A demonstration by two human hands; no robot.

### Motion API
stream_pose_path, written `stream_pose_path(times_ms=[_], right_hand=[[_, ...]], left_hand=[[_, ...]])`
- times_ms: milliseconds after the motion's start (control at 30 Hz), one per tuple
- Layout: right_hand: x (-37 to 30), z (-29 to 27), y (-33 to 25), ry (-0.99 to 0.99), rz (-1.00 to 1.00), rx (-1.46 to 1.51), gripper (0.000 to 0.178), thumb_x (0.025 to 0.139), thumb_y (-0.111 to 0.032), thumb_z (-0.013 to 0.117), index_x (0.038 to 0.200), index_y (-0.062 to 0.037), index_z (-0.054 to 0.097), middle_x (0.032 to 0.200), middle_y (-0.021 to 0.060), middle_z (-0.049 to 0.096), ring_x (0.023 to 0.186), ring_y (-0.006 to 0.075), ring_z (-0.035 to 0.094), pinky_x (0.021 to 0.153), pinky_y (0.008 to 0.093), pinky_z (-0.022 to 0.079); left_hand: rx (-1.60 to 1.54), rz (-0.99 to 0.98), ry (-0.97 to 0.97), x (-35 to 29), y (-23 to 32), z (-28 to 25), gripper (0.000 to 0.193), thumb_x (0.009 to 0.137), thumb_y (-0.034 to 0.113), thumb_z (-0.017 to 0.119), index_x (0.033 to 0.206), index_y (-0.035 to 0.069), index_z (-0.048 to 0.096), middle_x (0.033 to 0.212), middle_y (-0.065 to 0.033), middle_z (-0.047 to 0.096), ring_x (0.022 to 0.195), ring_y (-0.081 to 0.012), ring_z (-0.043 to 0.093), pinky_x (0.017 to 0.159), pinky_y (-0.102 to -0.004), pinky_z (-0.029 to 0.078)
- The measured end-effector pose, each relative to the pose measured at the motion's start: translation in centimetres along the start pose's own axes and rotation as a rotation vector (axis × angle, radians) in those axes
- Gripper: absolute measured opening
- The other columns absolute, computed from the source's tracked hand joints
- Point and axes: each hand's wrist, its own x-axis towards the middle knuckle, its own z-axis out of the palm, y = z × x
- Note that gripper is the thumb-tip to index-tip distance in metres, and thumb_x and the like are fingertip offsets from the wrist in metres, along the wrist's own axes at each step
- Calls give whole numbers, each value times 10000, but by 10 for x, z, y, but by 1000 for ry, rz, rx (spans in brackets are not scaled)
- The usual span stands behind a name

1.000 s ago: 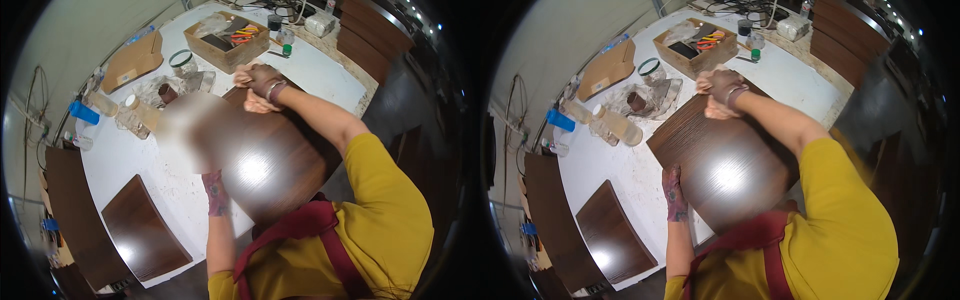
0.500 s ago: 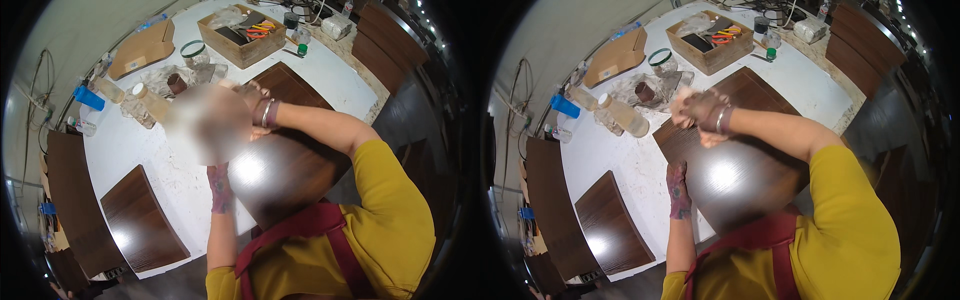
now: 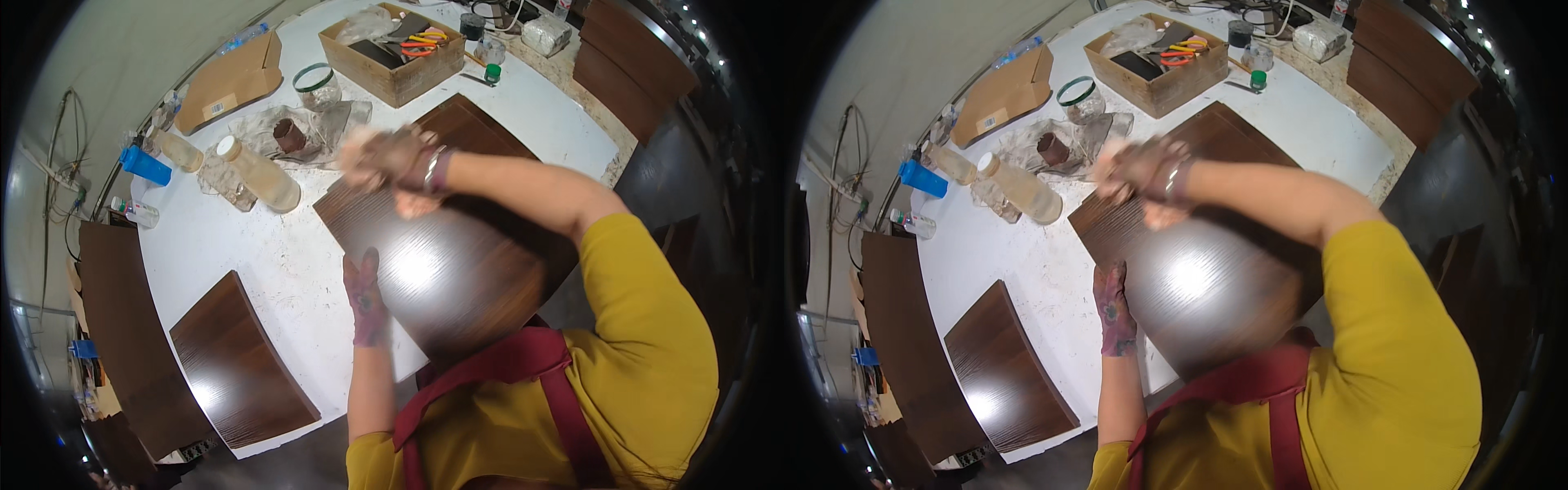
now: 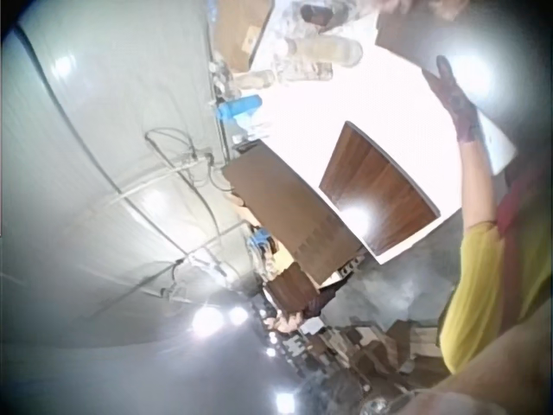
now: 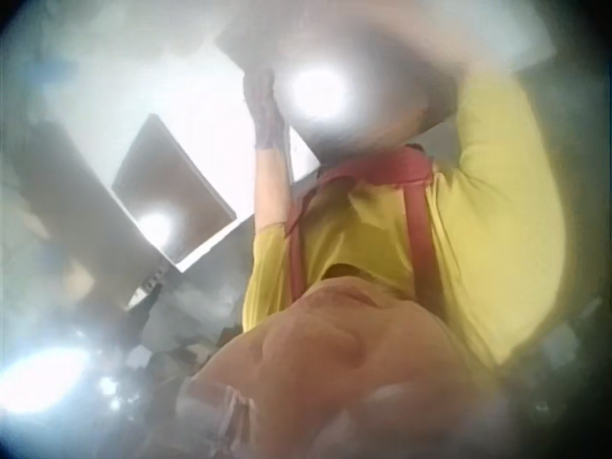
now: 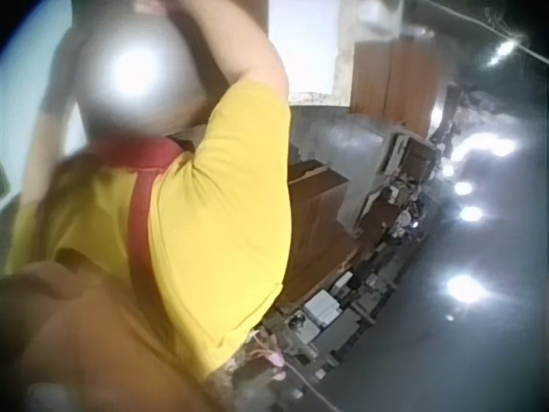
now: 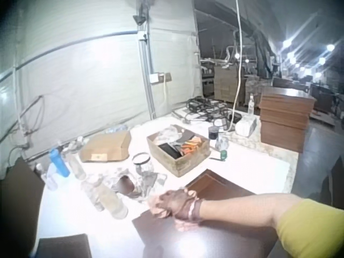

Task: The person wipes the surface of multiple wooden panels with a cloth on a workbench. They handle each panel one at a time, turning them over to wipe both sides, then stack the finished pieces.

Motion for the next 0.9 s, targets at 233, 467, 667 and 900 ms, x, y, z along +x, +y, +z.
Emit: stream_pose_path(times_ms=[233,467,667,900], right_hand=[[-10,-3,20,90,117,223,173,778,-172,540,932,-217,604,963,-3,605,1010,186,569,805,425,430],[-23,-3,65,173,422,588,284,942,-236,390,949,-74,622,991,124,618,931,232,608,782,325,459],[-136,-76,195,53,555,117,332,848,-194,570,1173,-150,620,1156,141,603,1006,269,616,902,375,476],[-234,-122,107,44,471,542,271,841,-242,593,1090,-136,612,990,98,639,880,290,631,762,361,503]], left_hand=[[79,26,-9,6,-5,-6,460,932,225,542,1303,-18,419,1189,-114,530,1050,-199,519,928,-312,417],[47,3,78,-4,1,2,478,939,231,556,1289,-48,389,1198,-153,530,1054,-223,537,906,-324,442],[842,272,374,29,-3,-43,505,958,127,535,1395,-20,330,1212,-143,501,1056,-257,515,928,-353,427],[1385,869,-105,143,31,116,514,918,272,594,1345,18,461,1356,-196,491,1280,-345,431,1069,-419,323]])
